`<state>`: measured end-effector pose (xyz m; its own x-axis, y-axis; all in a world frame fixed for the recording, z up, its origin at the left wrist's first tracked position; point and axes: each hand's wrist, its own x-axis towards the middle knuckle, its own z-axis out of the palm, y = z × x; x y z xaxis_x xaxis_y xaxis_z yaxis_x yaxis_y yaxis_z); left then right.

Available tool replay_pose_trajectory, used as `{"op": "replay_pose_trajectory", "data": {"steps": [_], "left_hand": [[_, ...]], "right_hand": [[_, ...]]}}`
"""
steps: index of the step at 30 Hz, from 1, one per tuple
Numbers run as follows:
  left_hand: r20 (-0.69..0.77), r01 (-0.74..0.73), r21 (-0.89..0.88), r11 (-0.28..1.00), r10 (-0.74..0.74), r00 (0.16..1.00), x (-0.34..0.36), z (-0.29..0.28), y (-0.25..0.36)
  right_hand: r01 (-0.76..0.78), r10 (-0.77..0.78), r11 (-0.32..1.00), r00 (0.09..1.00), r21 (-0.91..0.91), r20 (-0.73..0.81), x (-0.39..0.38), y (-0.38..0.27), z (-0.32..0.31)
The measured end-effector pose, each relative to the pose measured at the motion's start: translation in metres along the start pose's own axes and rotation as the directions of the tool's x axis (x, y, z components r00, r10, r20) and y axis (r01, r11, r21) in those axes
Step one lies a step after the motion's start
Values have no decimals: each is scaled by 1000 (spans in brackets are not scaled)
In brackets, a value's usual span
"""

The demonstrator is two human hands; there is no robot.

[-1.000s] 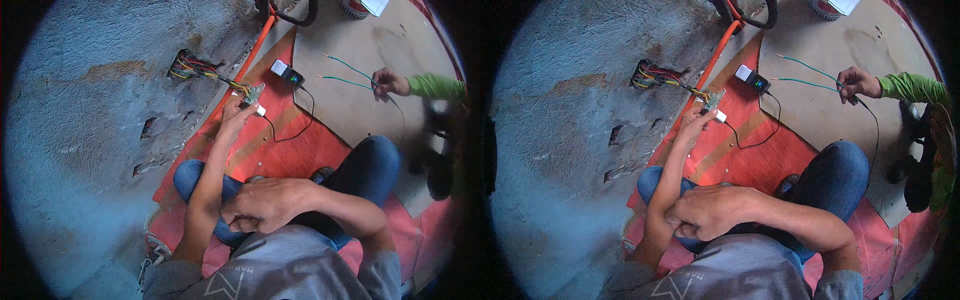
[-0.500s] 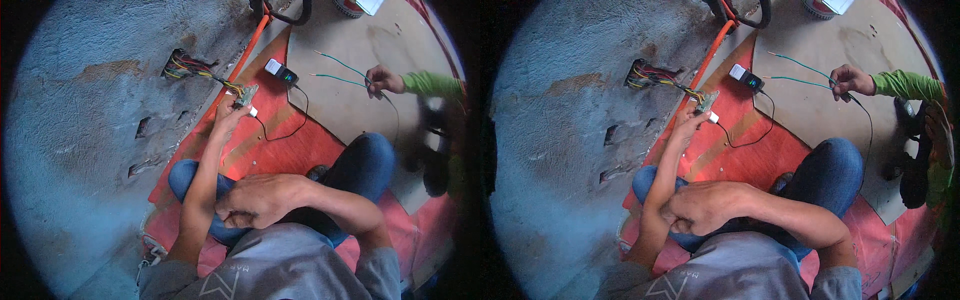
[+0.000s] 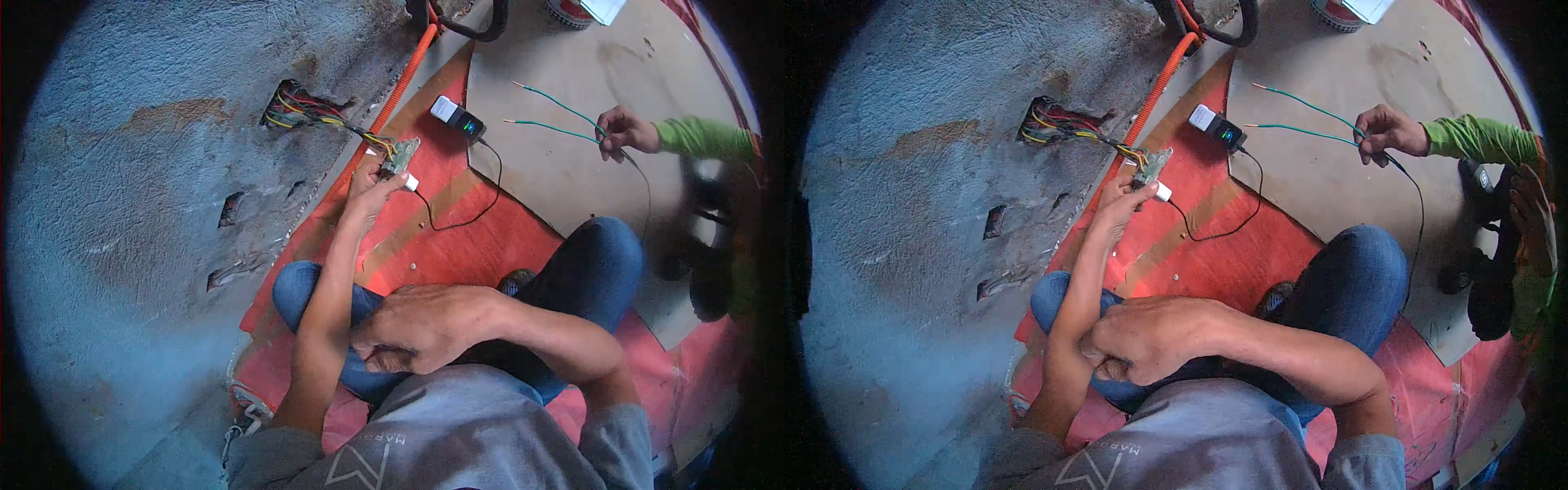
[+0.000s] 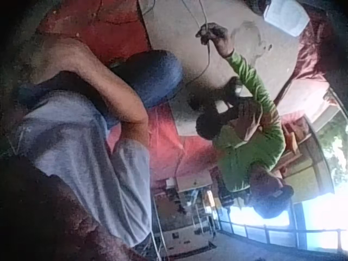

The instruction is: The person wires an electrical outlet by hand while sitting on the floor, connecting wires to the back of the receptacle and tucking the assembly into a wall box.

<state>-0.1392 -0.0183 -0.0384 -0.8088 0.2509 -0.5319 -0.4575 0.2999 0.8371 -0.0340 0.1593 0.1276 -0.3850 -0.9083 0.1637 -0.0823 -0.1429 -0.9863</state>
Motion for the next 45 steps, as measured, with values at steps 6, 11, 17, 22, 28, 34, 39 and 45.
{"op": "replay_pose_trajectory", "data": {"steps": [6,11,17,22,28,34,39,45], "left_hand": [[-4,-24,-4,1000,24,1000,1,-1,-5],[-19,-1,21,1000,1,1000,2,1,-6],[-8,1,24,1000,-1,1000,3,-1,-6],[-19,-34,54,998,35,999,5,-1,-9],[-8,-54,61,997,55,998,5,-2,-8],[-20,-59,78,995,61,998,2,-1,-2],[7,-98,37,995,98,995,2,2,0],[-15,-21,112,994,23,1000,4,-2,-6]], "right_hand": [[-44,44,999,999,4,21,1,0,1],[-36,36,999,999,-7,10,0,0,-1],[-19,20,999,1000,27,-13,-1,3,1],[-8,10,999,999,44,-37,-1,5,3],[-38,38,999,999,-13,17,0,3,1],[-31,31,1000,999,-4,16,0,3,2],[-24,24,1000,1000,13,-13,-1,5,4],[-43,42,998,999,39,12,0,3,1]]}}
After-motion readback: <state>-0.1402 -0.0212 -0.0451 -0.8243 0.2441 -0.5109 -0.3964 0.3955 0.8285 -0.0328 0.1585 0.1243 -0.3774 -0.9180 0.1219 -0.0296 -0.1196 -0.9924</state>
